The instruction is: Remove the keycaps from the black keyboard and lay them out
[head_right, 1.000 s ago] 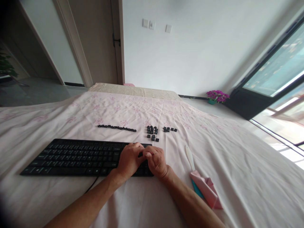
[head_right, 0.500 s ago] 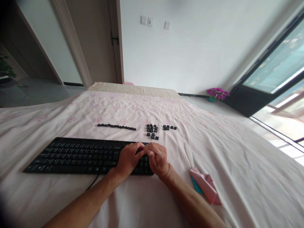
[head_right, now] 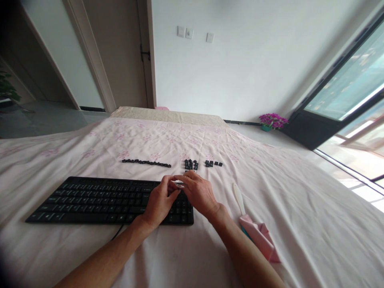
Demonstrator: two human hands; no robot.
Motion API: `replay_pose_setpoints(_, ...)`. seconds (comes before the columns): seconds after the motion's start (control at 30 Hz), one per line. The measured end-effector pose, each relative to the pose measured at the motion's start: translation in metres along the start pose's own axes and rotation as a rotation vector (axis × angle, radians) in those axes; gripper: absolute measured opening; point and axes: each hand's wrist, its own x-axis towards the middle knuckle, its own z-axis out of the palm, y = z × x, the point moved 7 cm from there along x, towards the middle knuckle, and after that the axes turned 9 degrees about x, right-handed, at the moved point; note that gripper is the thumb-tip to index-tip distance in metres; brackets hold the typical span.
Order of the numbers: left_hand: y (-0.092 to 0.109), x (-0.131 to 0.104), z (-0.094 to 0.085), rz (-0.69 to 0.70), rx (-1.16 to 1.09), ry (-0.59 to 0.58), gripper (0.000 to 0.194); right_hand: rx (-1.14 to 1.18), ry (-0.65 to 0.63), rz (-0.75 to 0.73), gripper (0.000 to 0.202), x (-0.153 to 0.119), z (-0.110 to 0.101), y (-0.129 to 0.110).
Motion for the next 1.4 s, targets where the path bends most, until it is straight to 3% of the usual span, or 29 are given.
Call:
replay_pose_setpoints(0.3,-0.005,0.001,0.000,-0.034,-0.145,0.036,0.035,-0.055,-0.080,0.032,0.021,-0.002,0.000,0.004)
replay_pose_setpoints(0.4,-0.006,0.001,0.002,-0.025,-0.163,0.021,0.039,-0.023,-0.055,0.091,0.016,-0.003,-0.001,0.019)
replay_pose_setpoints(0.5,0.002,-0.001,0.003,0.040,-0.067,-0.012,0.035,0.013,0.089,0.261,0.015,-0.003,-0.017,0.061)
replay_pose_setpoints(0.63,0.025,-0.007,0.005,0.220,0.206,-0.105,0.027,-0.043,0.286,0.550,0.021,-0.010,-0.052,0.139)
replay_pose_setpoints(0.73,0.034,-0.015,0.010,0.342,0.330,-0.235,0.061,-0.150,0.327,0.687,0.022,-0.018,-0.072,0.185)
replay_pose_setpoints(0.83,0.031,-0.024,0.018,0.431,0.415,-0.369,0.094,-0.158,0.320,0.721,0.022,-0.022,-0.076,0.212)
replay_pose_setpoints(1.07,0.022,-0.024,0.022,0.410,0.555,-0.333,0.079,-0.181,0.306,0.708,0.023,-0.021,-0.070,0.224)
replay_pose_setpoints(1.4,0.020,-0.018,0.019,0.417,0.593,-0.331,0.078,-0.226,0.302,0.708,0.024,-0.012,-0.062,0.226)
